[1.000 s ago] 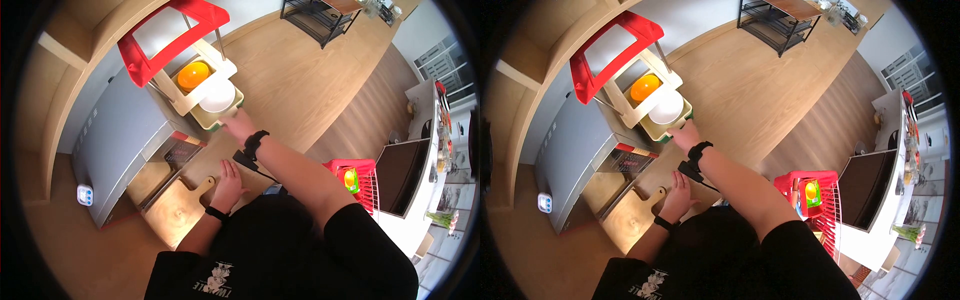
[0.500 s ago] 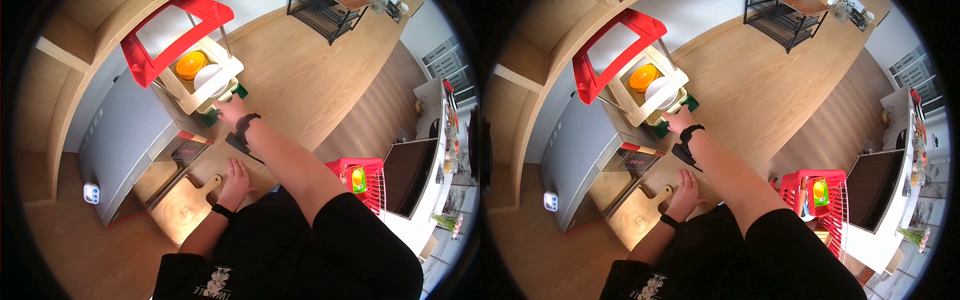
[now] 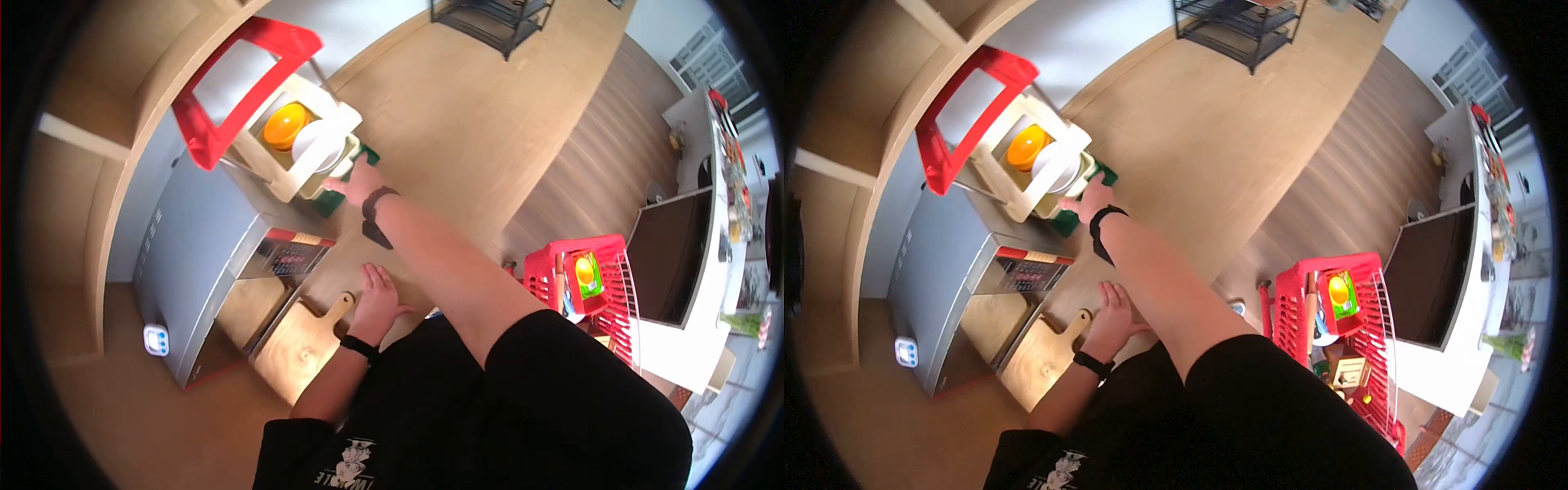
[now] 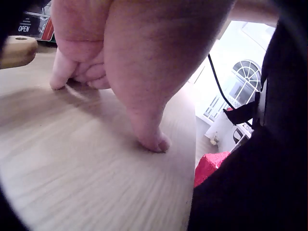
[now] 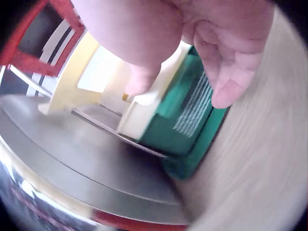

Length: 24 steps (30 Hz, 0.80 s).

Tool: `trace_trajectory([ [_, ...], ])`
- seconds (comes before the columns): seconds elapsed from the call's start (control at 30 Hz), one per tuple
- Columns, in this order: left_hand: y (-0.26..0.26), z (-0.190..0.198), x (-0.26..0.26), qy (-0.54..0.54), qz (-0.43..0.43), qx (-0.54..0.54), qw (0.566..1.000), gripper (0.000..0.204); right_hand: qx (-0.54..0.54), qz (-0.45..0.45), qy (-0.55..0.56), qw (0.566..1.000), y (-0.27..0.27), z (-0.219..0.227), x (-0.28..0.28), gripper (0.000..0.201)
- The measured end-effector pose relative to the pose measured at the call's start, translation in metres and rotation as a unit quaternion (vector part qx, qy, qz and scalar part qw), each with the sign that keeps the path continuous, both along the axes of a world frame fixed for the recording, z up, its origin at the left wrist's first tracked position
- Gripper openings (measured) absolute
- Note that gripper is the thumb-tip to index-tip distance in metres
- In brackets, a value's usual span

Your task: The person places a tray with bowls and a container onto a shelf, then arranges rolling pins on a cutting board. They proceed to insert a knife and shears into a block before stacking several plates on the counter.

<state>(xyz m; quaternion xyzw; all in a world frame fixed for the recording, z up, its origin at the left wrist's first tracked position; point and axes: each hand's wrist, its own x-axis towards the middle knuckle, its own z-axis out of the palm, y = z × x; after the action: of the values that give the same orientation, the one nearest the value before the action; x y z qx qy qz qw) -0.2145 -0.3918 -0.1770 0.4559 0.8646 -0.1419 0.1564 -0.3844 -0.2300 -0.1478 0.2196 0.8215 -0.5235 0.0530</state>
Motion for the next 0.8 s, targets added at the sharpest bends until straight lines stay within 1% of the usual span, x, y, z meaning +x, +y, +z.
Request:
trace_trajectory([
  [0.03,-0.002,-0.003,0.001,-0.003,-0.010,0.003,1.000,0.110,0.029,0.009,0.000,1.000,0.011,-0.001,0.004,0.122],
  [0.07,-0.006,-0.009,0.001,0.051,-0.039,-0.029,0.998,0.107,0.061,0.015,-0.003,0.998,0.022,-0.002,0.007,0.121],
  [0.1,-0.007,-0.015,0.003,0.101,-0.073,-0.055,0.991,0.104,0.060,-0.002,0.053,0.997,0.027,-0.011,0.016,0.099],
  [0.13,-0.008,-0.008,0.005,0.121,-0.100,-0.054,0.986,0.101,0.030,-0.038,0.115,0.992,0.032,-0.013,0.033,0.070],
  [0.17,-0.007,-0.008,0.004,0.128,-0.116,-0.082,0.981,0.100,0.007,-0.077,0.175,0.982,0.036,-0.017,0.056,0.042],
  [0.2,-0.008,-0.009,0.004,0.140,-0.109,-0.067,0.982,0.100,0.066,-0.084,0.257,0.961,0.042,-0.027,0.081,0.036],
  [0.23,-0.013,-0.019,0.003,0.139,-0.105,-0.035,0.984,0.100,0.064,-0.095,0.264,0.958,0.049,-0.021,0.114,0.037],
  [0.27,-0.013,-0.020,0.003,0.096,-0.061,-0.021,0.993,0.100,0.027,-0.088,0.224,0.970,0.060,-0.002,0.154,0.038],
  [0.3,-0.013,-0.014,0.001,-0.009,0.003,0.028,1.000,0.102,-0.017,-0.083,0.189,0.978,0.071,0.013,0.192,0.038],
  [0.33,-0.008,-0.004,0.001,-0.093,0.074,0.061,0.991,0.107,-0.008,-0.097,0.175,0.980,0.081,0.011,0.229,0.040],
  [0.37,-0.010,-0.008,0.000,-0.099,0.089,0.065,0.989,0.110,-0.002,-0.110,0.164,0.980,0.091,0.007,0.265,0.041],
  [0.4,-0.012,-0.014,-0.001,-0.114,0.113,0.083,0.984,0.110,0.015,-0.145,0.145,0.979,0.103,0.000,0.305,0.040],
  [0.47,-0.006,-0.008,-0.002,-0.117,0.108,0.080,0.984,0.107,0.035,-0.225,0.099,0.969,0.129,-0.020,0.392,0.041],
  [0.5,-0.002,-0.002,-0.004,-0.121,0.090,0.076,0.986,0.107,0.039,-0.270,0.071,0.959,0.139,-0.026,0.439,0.043],
  [0.53,0.003,0.003,-0.006,-0.120,0.088,0.029,0.989,0.104,0.189,-0.288,0.062,0.937,0.146,-0.020,0.485,0.046],
  [0.57,0.010,0.007,-0.011,-0.116,0.085,-0.018,0.990,0.101,0.095,-0.396,-0.020,0.913,0.146,-0.014,0.519,0.047],
  [0.6,0.018,0.007,-0.019,-0.116,0.068,-0.021,0.991,0.101,0.108,-0.414,-0.121,0.896,0.151,-0.038,0.570,0.046],
  [0.63,0.028,0.006,-0.031,-0.159,0.093,-0.042,0.982,0.100,0.114,-0.459,-0.106,0.875,0.149,-0.056,0.615,0.044],
  [0.67,0.036,0.004,-0.039,-0.201,0.120,-0.065,0.970,0.098,0.119,-0.503,-0.091,0.851,0.144,-0.063,0.651,0.042],
  [0.7,0.044,-0.003,-0.040,-0.141,0.097,-0.030,0.985,0.098,0.100,-0.542,-0.130,0.824,0.140,-0.056,0.676,0.039],
  [0.73,0.058,-0.003,-0.042,-0.139,0.086,-0.035,0.986,0.098,0.080,-0.578,-0.167,0.795,0.136,-0.049,0.696,0.037],
  [0.8,0.093,-0.004,-0.040,-0.112,-0.023,0.076,0.991,0.099,0.138,-0.600,-0.186,0.765,0.131,-0.071,0.735,0.032],
])
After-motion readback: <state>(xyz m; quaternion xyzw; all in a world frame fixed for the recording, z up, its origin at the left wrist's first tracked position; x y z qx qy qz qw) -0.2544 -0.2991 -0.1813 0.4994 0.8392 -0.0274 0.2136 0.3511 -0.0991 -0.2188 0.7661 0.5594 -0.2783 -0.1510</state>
